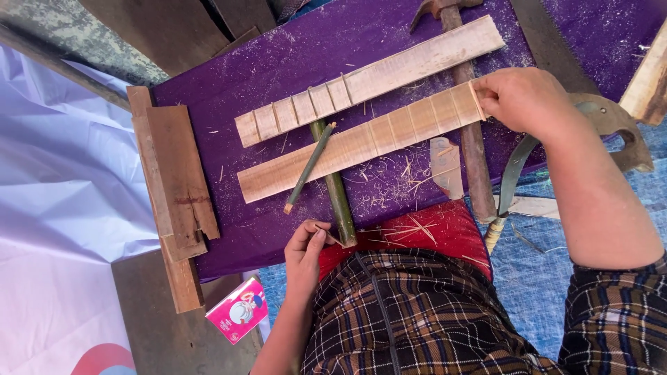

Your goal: Shaping a small wooden stick by shaving it with a curved blade and marking wooden planks with a pencil.

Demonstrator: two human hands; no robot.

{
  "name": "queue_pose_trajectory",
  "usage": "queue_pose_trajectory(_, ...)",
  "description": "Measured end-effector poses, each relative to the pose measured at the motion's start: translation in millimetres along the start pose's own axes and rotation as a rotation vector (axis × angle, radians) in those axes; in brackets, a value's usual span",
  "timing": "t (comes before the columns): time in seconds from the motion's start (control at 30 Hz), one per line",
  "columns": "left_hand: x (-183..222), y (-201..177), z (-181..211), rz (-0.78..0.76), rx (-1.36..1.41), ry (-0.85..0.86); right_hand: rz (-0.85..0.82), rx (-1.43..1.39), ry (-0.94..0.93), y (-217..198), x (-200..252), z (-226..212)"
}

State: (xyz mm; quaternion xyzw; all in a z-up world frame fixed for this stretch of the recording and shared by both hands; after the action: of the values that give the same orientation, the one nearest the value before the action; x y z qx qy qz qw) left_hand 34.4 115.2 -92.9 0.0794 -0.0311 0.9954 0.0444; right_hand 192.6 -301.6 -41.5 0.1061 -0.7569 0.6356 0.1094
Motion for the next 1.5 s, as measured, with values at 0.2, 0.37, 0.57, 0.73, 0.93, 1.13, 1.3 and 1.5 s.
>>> queue_pose_trajectory(0.2, -1.5, 4.8, -0.1, -0.033, 0.014, 0.008, -0.106, -0.036, 0.059, -2.5, -2.9, -3.0)
queue_pose_trajectory(0.37, -2.3, 7.5, -3.2, -0.028, 0.020, -0.005, -0.086, -0.027, 0.022, -2.6, -1.0, -6.4)
queue_pose_trajectory(0.57, -1.3, 11.2, 9.0, -0.052, -0.019, -0.004, 0.030, -0.129, -0.003, -16.1, 10.2, -7.0)
queue_pose_trajectory(0.73, -9.8, 27.8, 39.5, -0.081, 0.004, 0.018, 0.297, -0.423, -0.011, -32.0, 74.3, -49.1)
queue_pose_trajectory(0.93, -40.8, 82.9, 68.7, -0.134, 0.015, 0.043, 0.544, -0.791, -0.642, 7.6, 167.3, -142.8)
queue_pose_trajectory(1.13, -62.3, 133.6, 90.8, -0.273, 0.383, 0.099, 0.708, -0.765, -0.586, -19.3, 175.3, -136.8)
queue_pose_trajectory(1.3, -69.0, 148.4, 99.1, -0.404, 0.364, 0.119, 0.743, -0.540, -0.624, -35.8, 176.6, -144.9)
queue_pose_trajectory(1.5, -62.3, 126.3, 116.4, -0.289, -0.251, 0.369, 0.610, -0.417, -0.133, -18.3, 126.9, -71.3)
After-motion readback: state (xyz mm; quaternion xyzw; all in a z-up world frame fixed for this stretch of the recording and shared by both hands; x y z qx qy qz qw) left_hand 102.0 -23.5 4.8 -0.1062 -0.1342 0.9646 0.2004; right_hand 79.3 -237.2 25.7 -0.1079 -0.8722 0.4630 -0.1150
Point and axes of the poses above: each hand's wrist, its own x-axis away from the middle knuckle, its own y-axis out of the palm, z = x × y, the point moved 8 cm from there along -x, towards the middle knuckle, and after that the axes turned 8 degrees about -x, right-handed, at the moved point
